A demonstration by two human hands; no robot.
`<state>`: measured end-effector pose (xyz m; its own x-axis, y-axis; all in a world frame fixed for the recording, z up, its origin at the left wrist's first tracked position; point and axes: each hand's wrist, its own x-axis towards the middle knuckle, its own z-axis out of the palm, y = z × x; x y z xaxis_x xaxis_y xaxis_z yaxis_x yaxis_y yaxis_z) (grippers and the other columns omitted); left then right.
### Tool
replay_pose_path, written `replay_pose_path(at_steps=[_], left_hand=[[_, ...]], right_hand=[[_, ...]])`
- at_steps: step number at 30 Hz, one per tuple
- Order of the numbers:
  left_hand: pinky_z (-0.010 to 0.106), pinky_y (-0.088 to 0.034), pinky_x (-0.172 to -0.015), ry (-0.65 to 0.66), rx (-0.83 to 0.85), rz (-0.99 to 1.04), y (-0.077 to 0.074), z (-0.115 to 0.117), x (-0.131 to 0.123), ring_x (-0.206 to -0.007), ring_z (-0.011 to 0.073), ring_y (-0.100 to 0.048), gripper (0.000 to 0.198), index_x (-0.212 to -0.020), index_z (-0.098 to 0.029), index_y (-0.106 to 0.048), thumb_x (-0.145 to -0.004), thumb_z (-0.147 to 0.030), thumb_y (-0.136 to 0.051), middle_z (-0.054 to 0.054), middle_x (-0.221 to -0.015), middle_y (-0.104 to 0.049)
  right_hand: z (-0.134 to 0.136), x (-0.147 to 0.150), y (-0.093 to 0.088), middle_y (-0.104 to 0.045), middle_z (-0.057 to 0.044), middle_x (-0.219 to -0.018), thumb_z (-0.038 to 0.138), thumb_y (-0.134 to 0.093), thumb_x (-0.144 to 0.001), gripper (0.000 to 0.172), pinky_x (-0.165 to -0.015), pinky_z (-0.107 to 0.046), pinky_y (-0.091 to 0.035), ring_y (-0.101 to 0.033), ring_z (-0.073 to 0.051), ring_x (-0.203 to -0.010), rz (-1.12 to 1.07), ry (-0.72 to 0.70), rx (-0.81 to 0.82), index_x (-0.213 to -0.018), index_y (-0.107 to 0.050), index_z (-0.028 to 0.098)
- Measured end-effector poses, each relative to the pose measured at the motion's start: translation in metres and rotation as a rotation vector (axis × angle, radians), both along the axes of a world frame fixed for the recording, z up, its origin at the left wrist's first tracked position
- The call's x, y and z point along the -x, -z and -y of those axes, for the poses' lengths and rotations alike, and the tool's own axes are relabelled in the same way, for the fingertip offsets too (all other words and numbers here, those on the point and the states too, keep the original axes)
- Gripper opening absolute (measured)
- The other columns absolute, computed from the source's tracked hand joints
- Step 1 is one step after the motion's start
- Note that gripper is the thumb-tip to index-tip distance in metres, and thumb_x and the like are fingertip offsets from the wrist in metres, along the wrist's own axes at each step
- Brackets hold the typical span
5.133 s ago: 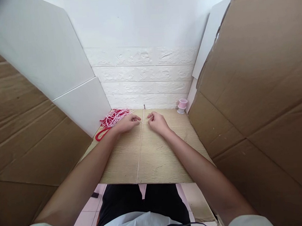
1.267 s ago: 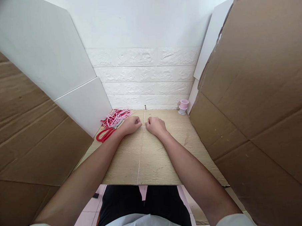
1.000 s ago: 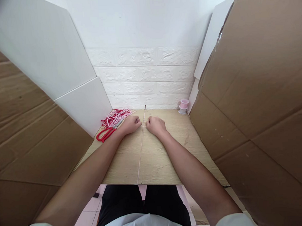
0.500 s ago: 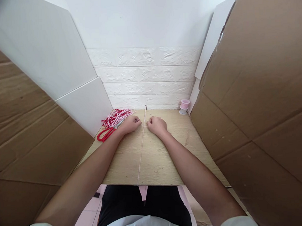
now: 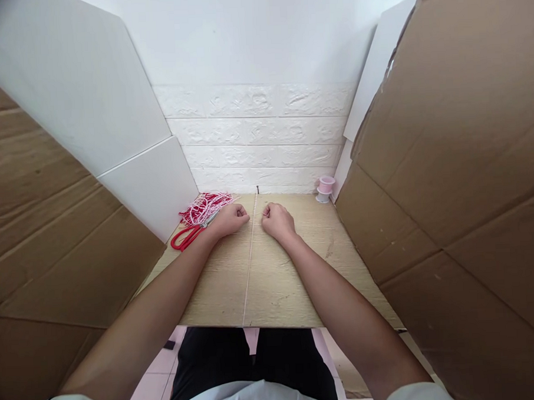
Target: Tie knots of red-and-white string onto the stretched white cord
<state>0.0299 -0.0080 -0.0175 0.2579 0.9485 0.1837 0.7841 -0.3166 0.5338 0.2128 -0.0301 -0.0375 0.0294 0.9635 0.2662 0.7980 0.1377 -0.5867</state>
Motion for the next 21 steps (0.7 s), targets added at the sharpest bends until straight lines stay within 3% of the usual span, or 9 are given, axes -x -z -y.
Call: replay_pose_path(at_steps=[6, 13, 17, 21], left_hand=[[0.028, -0.039, -0.061, -0.067, -0.053, 0.056, 0.001, -0.005, 0.003, -0.068, 0.0167, -0.057, 0.01, -0.07, -0.018, -0.061, -0.073, -0.027, -0.057, 0.004, -0.073, -0.067], [0.028, -0.039, -0.062, -0.171, -0.047, 0.246, 0.002, -0.011, 0.006, -0.066, 0.0162, -0.057, 0.01, -0.067, -0.019, -0.057, -0.072, -0.027, -0.057, 0.001, -0.067, -0.063], [0.027, -0.044, -0.063, -0.17, 0.051, 0.477, 0.002, -0.015, 0.005, -0.061, 0.0146, -0.059, 0.008, -0.065, -0.018, -0.057, -0.07, -0.024, -0.057, 0.001, -0.063, -0.064], [0.026, -0.048, -0.064, -0.134, 0.166, 0.756, -0.001, -0.013, 0.003, -0.062, 0.0141, -0.064, 0.01, -0.069, -0.015, -0.058, -0.071, -0.025, -0.061, 0.005, -0.07, -0.069]], right_hand=[[-0.009, -0.012, 0.004, -0.064, -0.001, -0.076, 0.013, -0.05, -0.073, 0.018, -0.066, -0.025, -0.037, -0.056, -0.017, -0.073, -0.17, 0.113, -0.085, -0.085, -0.062, 0.019], [-0.017, -0.026, 0.001, -0.064, -0.002, -0.077, 0.028, -0.052, -0.078, 0.022, -0.062, -0.025, -0.039, -0.054, -0.016, -0.066, -0.506, 0.314, -0.093, -0.093, -0.064, 0.017], [-0.021, -0.03, -0.002, -0.061, -0.001, -0.072, 0.034, -0.054, -0.079, 0.018, -0.059, -0.023, -0.04, -0.053, -0.015, -0.063, -0.651, 0.385, -0.105, -0.082, -0.061, 0.017], [-0.015, -0.027, -0.01, -0.048, 0.004, -0.05, 0.038, -0.053, -0.085, 0.021, -0.042, -0.022, -0.03, -0.039, -0.012, -0.043, -0.917, 0.396, 0.001, -0.078, -0.058, 0.019]])
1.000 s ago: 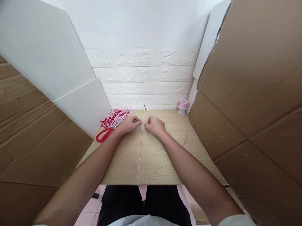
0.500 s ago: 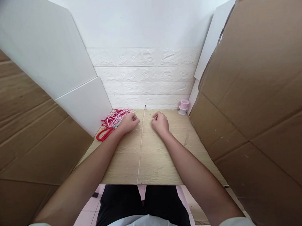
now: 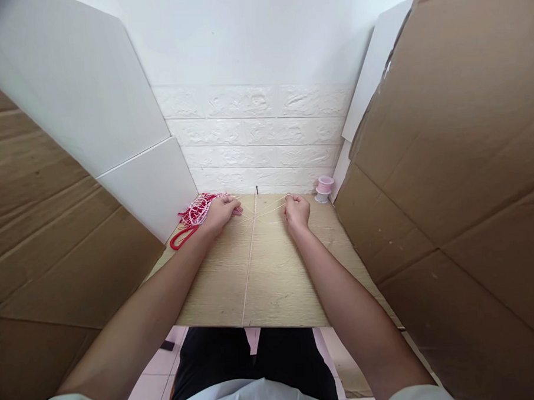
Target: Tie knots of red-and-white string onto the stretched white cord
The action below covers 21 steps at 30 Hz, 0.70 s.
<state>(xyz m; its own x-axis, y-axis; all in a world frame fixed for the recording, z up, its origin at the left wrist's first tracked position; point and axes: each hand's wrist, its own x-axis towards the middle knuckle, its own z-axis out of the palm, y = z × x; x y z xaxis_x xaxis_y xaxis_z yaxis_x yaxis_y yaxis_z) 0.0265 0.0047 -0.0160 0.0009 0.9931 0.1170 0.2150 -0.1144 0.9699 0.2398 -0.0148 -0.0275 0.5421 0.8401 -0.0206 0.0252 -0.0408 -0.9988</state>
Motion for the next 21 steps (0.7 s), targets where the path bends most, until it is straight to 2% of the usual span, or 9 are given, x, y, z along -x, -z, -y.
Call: replay_pose_path(at_steps=[5, 9, 12, 14, 18, 21], left_hand=[[0.023, -0.044, -0.059, -0.047, 0.056, 0.127, -0.0069, 0.0045, 0.0009, -0.058, 0.0112, -0.06, 0.017, -0.072, -0.014, -0.06, -0.071, -0.03, -0.067, 0.004, -0.068, -0.066], [0.022, -0.036, -0.051, -0.08, 0.016, 0.159, -0.0072, 0.0025, 0.0028, -0.049, 0.0079, -0.047, 0.017, -0.065, -0.016, -0.056, -0.071, -0.029, -0.066, -0.002, -0.055, -0.054], [0.022, -0.033, -0.049, -0.12, 0.0, 0.139, -0.0071, 0.0007, 0.0033, -0.048, 0.0081, -0.042, 0.015, -0.066, -0.017, -0.057, -0.07, -0.028, -0.066, -0.003, -0.052, -0.05], [0.023, -0.032, -0.048, -0.132, -0.006, 0.124, -0.0075, 0.0003, 0.0032, -0.048, 0.0081, -0.041, 0.014, -0.067, -0.017, -0.058, -0.069, -0.027, -0.066, -0.003, -0.054, -0.051], [0.023, -0.032, -0.047, -0.135, -0.003, 0.127, -0.0088, 0.0015, 0.0027, -0.05, 0.0085, -0.04, 0.013, -0.068, -0.017, -0.06, -0.067, -0.028, -0.066, -0.003, -0.058, -0.052], [0.023, -0.032, -0.046, -0.132, -0.005, 0.118, -0.0099, 0.0032, 0.0024, -0.05, 0.0087, -0.039, 0.014, -0.067, -0.017, -0.059, -0.067, -0.029, -0.067, -0.003, -0.059, -0.052]], right_hand=[[0.0072, 0.0035, -0.0091, -0.049, 0.005, -0.045, 0.04, -0.056, -0.088, 0.022, -0.033, -0.018, -0.021, -0.03, -0.008, -0.034, -0.249, -0.02, 0.013, -0.08, -0.058, 0.019], [0.0076, 0.0043, -0.0107, -0.053, 0.004, -0.047, 0.034, -0.054, -0.091, 0.019, -0.03, -0.017, -0.02, -0.03, -0.006, -0.032, -0.299, -0.021, 0.006, -0.081, -0.057, 0.018], [0.0072, 0.0048, -0.011, -0.058, 0.003, -0.051, 0.03, -0.05, -0.092, 0.016, -0.029, -0.017, -0.021, -0.031, -0.006, -0.03, -0.294, -0.008, -0.01, -0.083, -0.055, 0.017], [0.007, 0.0048, -0.011, -0.063, 0.002, -0.058, 0.029, -0.05, -0.092, 0.014, -0.028, -0.017, -0.022, -0.037, -0.006, -0.03, -0.293, 0.007, -0.021, -0.085, -0.053, 0.018], [0.0067, 0.0041, -0.0102, -0.068, 0.0, -0.074, 0.029, -0.05, -0.092, 0.012, -0.03, -0.015, -0.03, -0.056, -0.008, -0.041, -0.316, 0.004, -0.051, -0.087, -0.05, 0.018], [0.006, 0.0039, -0.0088, -0.067, 0.0, -0.08, 0.03, -0.051, -0.091, 0.013, -0.033, -0.015, -0.037, -0.061, -0.008, -0.049, -0.346, 0.004, -0.072, -0.087, -0.05, 0.018]])
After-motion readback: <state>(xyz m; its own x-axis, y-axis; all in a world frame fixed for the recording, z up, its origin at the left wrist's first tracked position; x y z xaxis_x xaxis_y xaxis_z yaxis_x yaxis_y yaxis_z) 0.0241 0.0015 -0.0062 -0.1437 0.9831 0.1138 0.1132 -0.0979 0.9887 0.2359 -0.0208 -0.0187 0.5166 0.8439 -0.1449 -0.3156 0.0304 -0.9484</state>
